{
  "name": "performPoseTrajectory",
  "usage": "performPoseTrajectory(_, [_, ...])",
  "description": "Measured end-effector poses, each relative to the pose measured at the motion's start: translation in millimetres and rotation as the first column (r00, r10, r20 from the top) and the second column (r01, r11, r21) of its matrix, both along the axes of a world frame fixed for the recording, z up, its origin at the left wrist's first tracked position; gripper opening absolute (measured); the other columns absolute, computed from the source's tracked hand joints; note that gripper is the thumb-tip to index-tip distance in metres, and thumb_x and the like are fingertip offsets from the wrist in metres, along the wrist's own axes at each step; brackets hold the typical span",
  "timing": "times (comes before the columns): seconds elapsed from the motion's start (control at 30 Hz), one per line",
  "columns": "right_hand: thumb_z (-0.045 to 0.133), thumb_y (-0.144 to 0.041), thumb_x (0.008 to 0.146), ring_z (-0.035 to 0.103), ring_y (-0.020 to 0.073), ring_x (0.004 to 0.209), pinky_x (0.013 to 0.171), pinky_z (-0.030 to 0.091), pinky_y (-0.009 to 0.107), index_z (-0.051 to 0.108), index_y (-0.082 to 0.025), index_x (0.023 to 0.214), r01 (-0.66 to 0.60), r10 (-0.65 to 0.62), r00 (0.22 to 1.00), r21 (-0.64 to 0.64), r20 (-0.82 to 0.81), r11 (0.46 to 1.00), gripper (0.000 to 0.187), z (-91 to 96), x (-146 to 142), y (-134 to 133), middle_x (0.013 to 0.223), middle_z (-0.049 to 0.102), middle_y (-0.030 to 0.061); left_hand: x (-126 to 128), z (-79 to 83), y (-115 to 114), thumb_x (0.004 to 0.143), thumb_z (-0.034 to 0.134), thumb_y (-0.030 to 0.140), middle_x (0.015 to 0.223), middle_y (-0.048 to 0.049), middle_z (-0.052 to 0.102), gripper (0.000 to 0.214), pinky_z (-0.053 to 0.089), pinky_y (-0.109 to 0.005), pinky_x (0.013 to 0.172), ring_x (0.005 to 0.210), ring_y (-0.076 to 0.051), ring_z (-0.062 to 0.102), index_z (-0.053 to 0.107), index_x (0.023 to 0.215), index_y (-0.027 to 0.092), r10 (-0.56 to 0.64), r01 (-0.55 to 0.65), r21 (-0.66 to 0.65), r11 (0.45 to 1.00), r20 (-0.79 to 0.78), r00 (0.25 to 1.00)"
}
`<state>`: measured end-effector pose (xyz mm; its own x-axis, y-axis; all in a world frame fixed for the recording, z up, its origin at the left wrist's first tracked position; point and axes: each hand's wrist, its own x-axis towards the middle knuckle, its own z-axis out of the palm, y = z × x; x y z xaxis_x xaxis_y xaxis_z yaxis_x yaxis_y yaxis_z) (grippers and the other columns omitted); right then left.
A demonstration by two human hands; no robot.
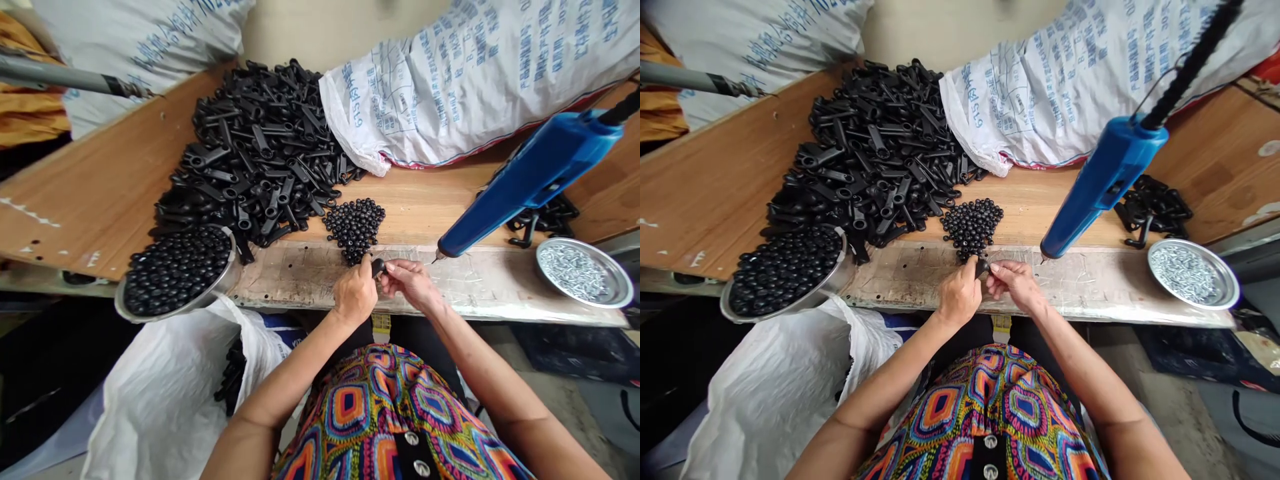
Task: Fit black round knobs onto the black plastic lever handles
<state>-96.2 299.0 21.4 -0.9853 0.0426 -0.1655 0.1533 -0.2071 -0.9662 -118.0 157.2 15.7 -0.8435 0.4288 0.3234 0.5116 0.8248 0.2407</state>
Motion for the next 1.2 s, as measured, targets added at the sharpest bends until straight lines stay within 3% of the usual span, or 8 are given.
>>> performPoseTrajectory(0.13, [0.056,-0.043,0.077,0.060,0.0230,0.086,0.077,0.048,0.036,0.064,-0.018,0.098,0.186,-0.091,0.978,0.602,-0.186,0.777,0.034,22.6,-3,27,0.087,0.067,0.0080,-11,-16.3,6,0.082,0.038,0.014,0.084,-0.0106,0.062,0.041,0.046,-0.031,0.067,0.079,-0.022,0.060,0.047,0.121,0.010,-0.121,0.128,-0.193,0.973,0.047,0.992])
performPoseTrajectory(0.37, [0.034,-0.043,0.089,0.047,0.0204,0.113,0.098,0.036,0.038,0.041,-0.023,0.131,0.178,0.121,0.888,0.575,-0.444,0.799,0.047,19.8,-18,-5,0.124,0.052,0.0066,-8,-33.5,14,0.081,0.032,0.010,0.078,-0.0168,0.060,0.037,0.045,-0.034,0.064,0.076,-0.025,0.059,0.058,0.107,0.004,-0.247,0.268,-0.235,0.934,0.112,0.962])
performPoseTrajectory(0.53, [0.034,-0.033,0.091,0.042,0.0212,0.116,0.099,0.032,0.037,0.034,-0.010,0.134,0.096,0.258,0.917,0.795,-0.305,0.599,0.049,-25.5,-31,-5,0.128,0.048,0.0140,-15,-31.8,10,0.077,0.036,0.011,0.080,-0.0174,0.062,0.033,0.045,-0.035,0.069,0.078,-0.026,0.059,0.064,0.094,0.006,-0.235,0.268,-0.246,0.932,0.156,0.959])
performPoseTrajectory(0.7, [0.040,-0.043,0.089,0.053,0.0221,0.098,0.086,0.038,0.033,0.055,-0.014,0.117,-0.010,0.466,0.876,0.962,-0.122,0.272,0.043,-7.3,-3,12,0.105,0.062,0.0117,-30,-15.6,-2,0.076,0.045,0.022,0.084,-0.0079,0.064,0.022,0.044,-0.030,0.068,0.081,-0.023,0.060,0.065,0.084,0.019,-0.138,0.189,-0.248,0.950,0.210,0.968])
performPoseTrajectory(0.8, [0.046,-0.040,0.086,0.059,0.0212,0.083,0.071,0.040,0.028,0.058,-0.019,0.113,-0.139,0.418,0.907,0.973,0.051,0.183,0.037,4.5,6,13,0.088,0.066,0.0090,-30,-3.6,-6,0.071,0.052,0.023,0.090,-0.0032,0.064,0.022,0.044,-0.029,0.069,0.082,-0.021,0.061,0.064,0.090,0.024,-0.096,0.149,-0.213,0.965,0.241,0.966])
performPoseTrajectory(0.9, [0.050,-0.033,0.082,0.059,0.0189,0.071,0.062,0.039,0.026,0.064,-0.020,0.100,-0.214,0.344,0.933,0.936,0.110,0.281,0.027,4.1,2,13,0.076,0.066,0.0057,-27,7.4,-11,0.070,0.056,0.023,0.100,-0.0034,0.063,0.034,0.045,-0.029,0.077,0.089,-0.021,0.060,0.059,0.104,0.023,-0.146,0.171,-0.102,0.980,0.214,0.966])
performPoseTrajectory(1.1, [0.057,-0.043,0.072,0.051,0.0129,0.051,0.049,0.039,0.024,0.060,-0.016,0.075,0.084,-0.070,0.996,0.385,-0.051,0.919,0.027,-10.7,-39,63,0.059,0.058,0.0013,-65,20.9,-77,0.078,0.053,0.038,0.109,-0.0098,0.061,0.043,0.041,-0.032,0.091,0.102,-0.021,0.055,0.053,0.114,0.014,-0.031,0.026,0.113,0.993,0.040,0.999])
performPoseTrajectory(1.2, [0.047,-0.056,0.075,0.056,0.0134,0.062,0.052,0.044,0.024,0.054,-0.021,0.088,0.421,-0.420,0.884,-0.037,-0.204,0.906,0.038,-5.7,-55,87,0.077,0.061,0.0038,-94,23.0,-119,0.081,0.048,0.033,0.105,-0.0085,0.063,0.036,0.043,-0.030,0.085,0.097,-0.021,0.058,0.055,0.112,0.016,0.273,-0.274,0.002,0.962,0.095,0.957])
